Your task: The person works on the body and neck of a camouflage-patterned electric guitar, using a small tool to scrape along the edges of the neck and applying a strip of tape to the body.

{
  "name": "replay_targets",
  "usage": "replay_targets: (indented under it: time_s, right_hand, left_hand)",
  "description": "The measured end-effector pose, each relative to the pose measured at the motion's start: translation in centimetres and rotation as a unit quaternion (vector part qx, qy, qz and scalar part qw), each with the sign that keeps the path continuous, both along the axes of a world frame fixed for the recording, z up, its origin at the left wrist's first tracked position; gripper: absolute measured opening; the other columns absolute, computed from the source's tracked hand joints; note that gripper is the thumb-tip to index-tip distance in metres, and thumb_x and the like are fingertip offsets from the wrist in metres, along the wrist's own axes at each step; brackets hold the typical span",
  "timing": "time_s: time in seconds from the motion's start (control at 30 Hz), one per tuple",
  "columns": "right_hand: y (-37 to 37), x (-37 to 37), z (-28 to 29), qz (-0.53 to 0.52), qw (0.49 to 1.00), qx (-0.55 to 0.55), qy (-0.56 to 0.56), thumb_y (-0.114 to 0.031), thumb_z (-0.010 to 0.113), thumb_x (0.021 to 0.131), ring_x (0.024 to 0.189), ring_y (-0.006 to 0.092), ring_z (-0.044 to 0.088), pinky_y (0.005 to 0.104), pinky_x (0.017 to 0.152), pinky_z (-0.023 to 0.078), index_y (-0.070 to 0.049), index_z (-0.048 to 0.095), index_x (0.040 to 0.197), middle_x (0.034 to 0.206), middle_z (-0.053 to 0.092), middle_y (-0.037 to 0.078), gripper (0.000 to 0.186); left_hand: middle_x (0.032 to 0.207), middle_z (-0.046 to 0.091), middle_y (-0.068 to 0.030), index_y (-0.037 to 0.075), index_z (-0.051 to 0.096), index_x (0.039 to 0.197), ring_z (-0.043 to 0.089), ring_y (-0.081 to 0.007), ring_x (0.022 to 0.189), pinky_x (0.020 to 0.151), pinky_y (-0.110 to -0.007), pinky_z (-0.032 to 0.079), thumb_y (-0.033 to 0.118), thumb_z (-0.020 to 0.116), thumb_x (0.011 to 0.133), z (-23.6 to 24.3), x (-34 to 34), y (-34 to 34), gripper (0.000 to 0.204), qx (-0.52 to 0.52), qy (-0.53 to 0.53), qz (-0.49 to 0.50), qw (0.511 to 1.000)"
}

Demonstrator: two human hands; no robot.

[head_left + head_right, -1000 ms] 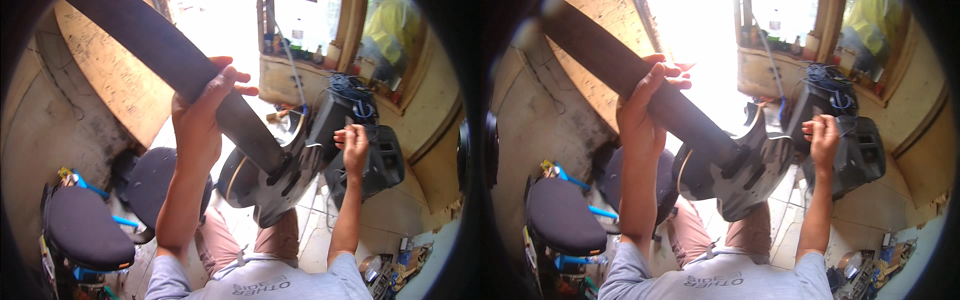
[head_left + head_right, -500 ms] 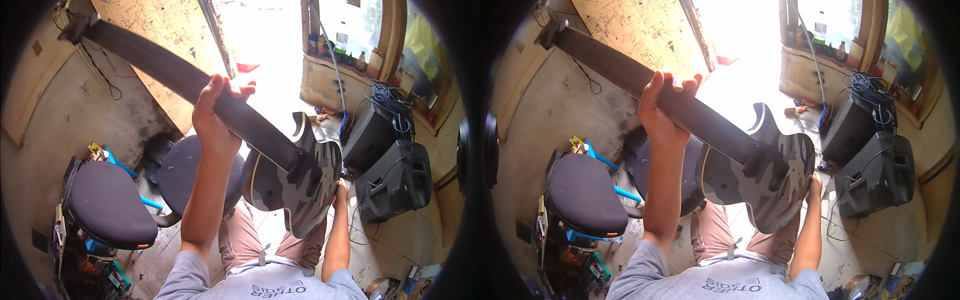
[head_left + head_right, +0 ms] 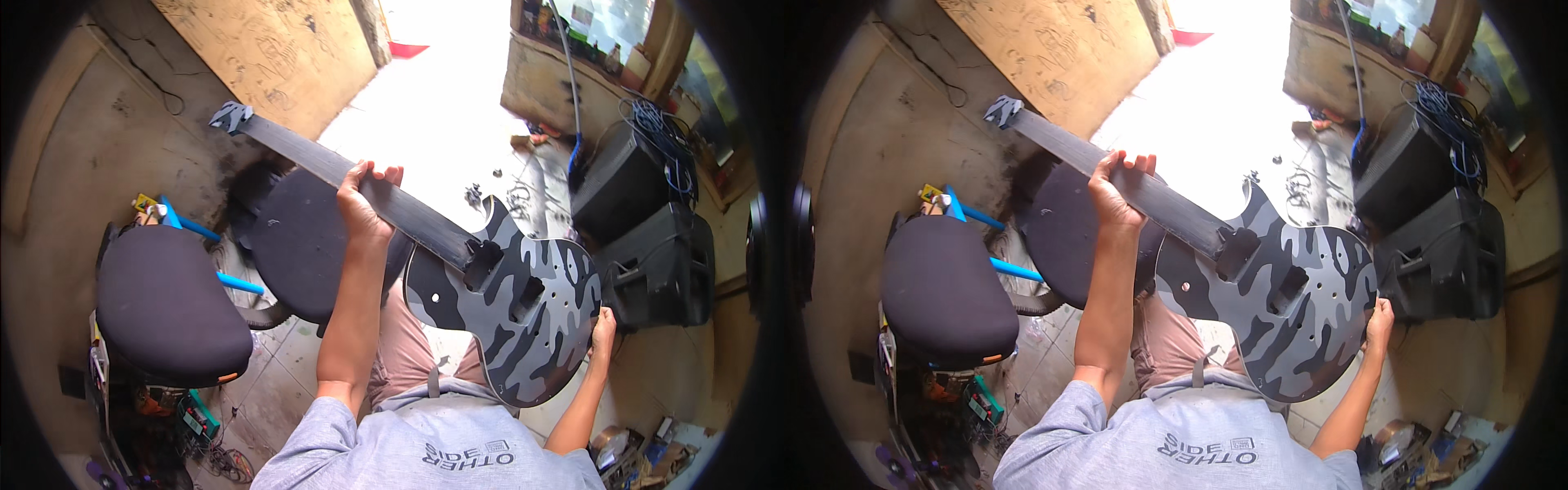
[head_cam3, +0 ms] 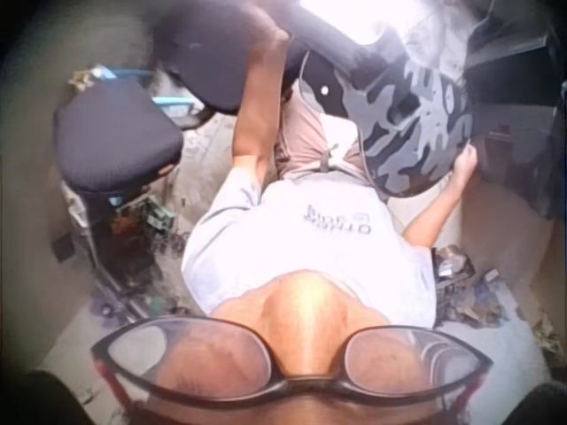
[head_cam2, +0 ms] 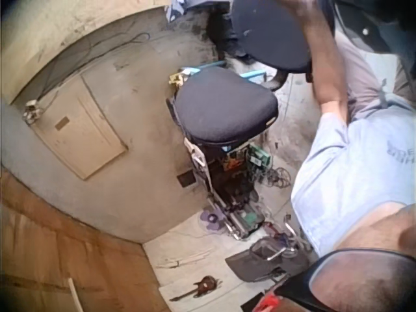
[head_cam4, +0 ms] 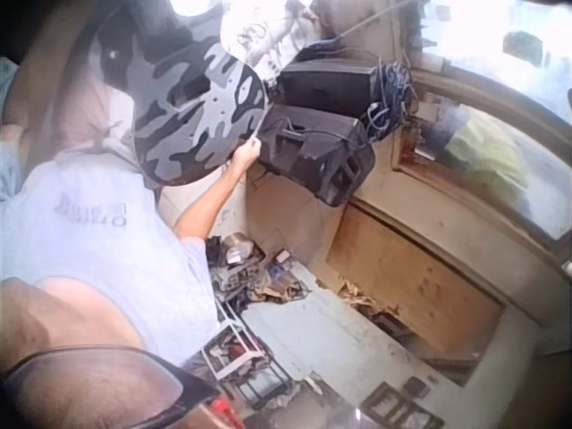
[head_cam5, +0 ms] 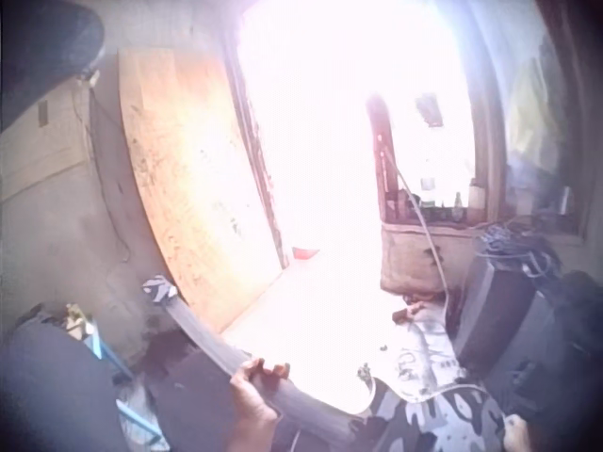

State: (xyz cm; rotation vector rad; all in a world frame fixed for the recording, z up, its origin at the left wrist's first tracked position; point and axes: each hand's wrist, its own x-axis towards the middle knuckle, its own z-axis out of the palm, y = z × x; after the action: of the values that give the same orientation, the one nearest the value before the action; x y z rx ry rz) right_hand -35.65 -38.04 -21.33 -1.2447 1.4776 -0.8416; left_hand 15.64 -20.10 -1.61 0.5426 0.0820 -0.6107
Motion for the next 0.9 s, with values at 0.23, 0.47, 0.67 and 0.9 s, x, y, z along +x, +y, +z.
replay_targets:
  time_s: [0.23, 0.47, 0.67, 0.9]
  right_hand:
    - [6.9, -8.8, -3.3, -0.12, 0.98, -0.005, 0.16, -0.019, 0.047, 0.107, 0.07, 0.0102, 0.049, 0.0323, 0.061, 0.042, -0.008, 0.062, 0.094, 0.078, 0.056, -0.002, 0.023]
    - [12.2, -13.9, -4.4, -0.212, 0.972, 0.01, 0.1, -0.021, 0.052, 0.106, 0.079, 0.0146, 0.057, 0.0327, 0.073, 0.048, -0.003, 0.062, 0.096, 0.085, 0.065, 0.005, 0.023]
    - [11.4, -10.9, 5.1, -0.189, 0.908, -0.045, 0.372, -0.03, 0.053, 0.107, 0.068, 0.0176, 0.061, 0.0323, 0.066, 0.049, -0.001, 0.064, 0.098, 0.073, 0.065, 0.01, 0.032]
    - [9.0, 2.5, 13.9, 0.023, 0.964, -0.202, 0.172, -0.014, 0.061, 0.104, 0.07, 0.0093, 0.059, 0.0263, 0.066, 0.049, -0.001, 0.069, 0.109, 0.079, 0.065, 0.0, 0.016]
  left_hand:
    - [0.089, 0.066, -0.0157, 0.0, 0.059, 0.103, 0.072, -0.0354, 0.09, 0.091, -0.047, 0.058, 0.015, 0.056, 0.097, -6.3, -4.3, -6.6, 0.016, 0.027, 0.001, -0.146, 0.989]
    - [0.13, 0.064, -0.0253, 0.002, 0.056, 0.117, 0.067, -0.0406, 0.117, 0.097, -0.05, 0.057, 0.022, 0.049, 0.103, -13.6, -6.7, -10.2, 0.025, 0.067, -0.032, -0.305, 0.949]
    - [0.131, 0.065, -0.0234, 0.005, 0.058, 0.116, 0.068, -0.0386, 0.115, 0.102, -0.051, 0.054, 0.031, 0.056, 0.105, -15.3, -6.3, -9.6, 0.028, 0.09, -0.105, -0.412, 0.901]
    - [0.12, 0.069, -0.0242, 0.001, 0.06, 0.118, 0.069, -0.0383, 0.112, 0.104, -0.051, 0.052, 0.024, 0.06, 0.102, -15.0, -6.9, -10.6, 0.028, 0.068, -0.123, -0.428, 0.893]
